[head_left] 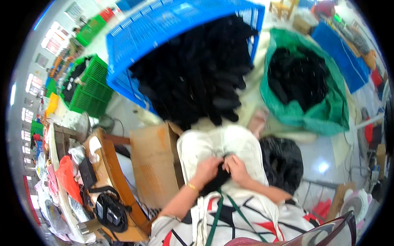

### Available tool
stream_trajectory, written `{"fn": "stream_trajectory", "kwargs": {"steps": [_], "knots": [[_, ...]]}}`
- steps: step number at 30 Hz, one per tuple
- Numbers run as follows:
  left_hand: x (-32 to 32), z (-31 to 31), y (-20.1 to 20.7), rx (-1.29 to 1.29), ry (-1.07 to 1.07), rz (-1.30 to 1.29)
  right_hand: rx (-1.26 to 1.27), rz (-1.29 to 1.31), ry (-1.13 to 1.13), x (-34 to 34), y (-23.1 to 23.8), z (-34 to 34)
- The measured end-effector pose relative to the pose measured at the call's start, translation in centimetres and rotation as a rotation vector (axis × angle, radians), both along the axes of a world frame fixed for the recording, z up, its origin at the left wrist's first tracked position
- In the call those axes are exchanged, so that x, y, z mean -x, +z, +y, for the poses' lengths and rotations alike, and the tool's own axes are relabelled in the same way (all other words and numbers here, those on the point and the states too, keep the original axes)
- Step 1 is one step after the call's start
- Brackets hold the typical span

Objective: The person sits on the floor and sews a black glove using a needle and thread. They repeatedly insert the needle into the glove fabric and pull the thread through to stitch the material. The person handles the glove with both hands, adjusting its position on their lap as they work.

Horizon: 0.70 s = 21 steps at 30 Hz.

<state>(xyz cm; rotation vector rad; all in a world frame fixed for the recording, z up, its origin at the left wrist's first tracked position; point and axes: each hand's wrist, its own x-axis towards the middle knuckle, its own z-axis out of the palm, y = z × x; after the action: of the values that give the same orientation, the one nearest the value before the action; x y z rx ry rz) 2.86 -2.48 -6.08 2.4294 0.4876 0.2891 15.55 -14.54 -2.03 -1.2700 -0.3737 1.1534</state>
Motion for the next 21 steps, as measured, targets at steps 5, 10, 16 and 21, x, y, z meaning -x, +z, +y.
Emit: {"fn": "stream_trajectory", "kwargs": {"steps": [5, 10, 16, 21], "knots": [[-0.2, 1.6, 2.7, 0.230, -0.040, 0.137, -0.037, -0.638, 0.020, -2.7, 0.6, 0.2], [0.5, 2.8, 5.0, 0.467, 0.104, -0.019, -0.070, -0.697, 0.033, -6.4, 4.3, -1.7], [-1.1, 1.4, 5.8, 0.757, 0.348, 0.258, -0.153, -0.268, 0.319, -5.2, 8.1, -2.9], [-1.4, 1.3, 4.7, 0.639, 0.232, 0.333, -0.108, -0.074, 0.599, -4.8, 8.4, -2.7]]}}
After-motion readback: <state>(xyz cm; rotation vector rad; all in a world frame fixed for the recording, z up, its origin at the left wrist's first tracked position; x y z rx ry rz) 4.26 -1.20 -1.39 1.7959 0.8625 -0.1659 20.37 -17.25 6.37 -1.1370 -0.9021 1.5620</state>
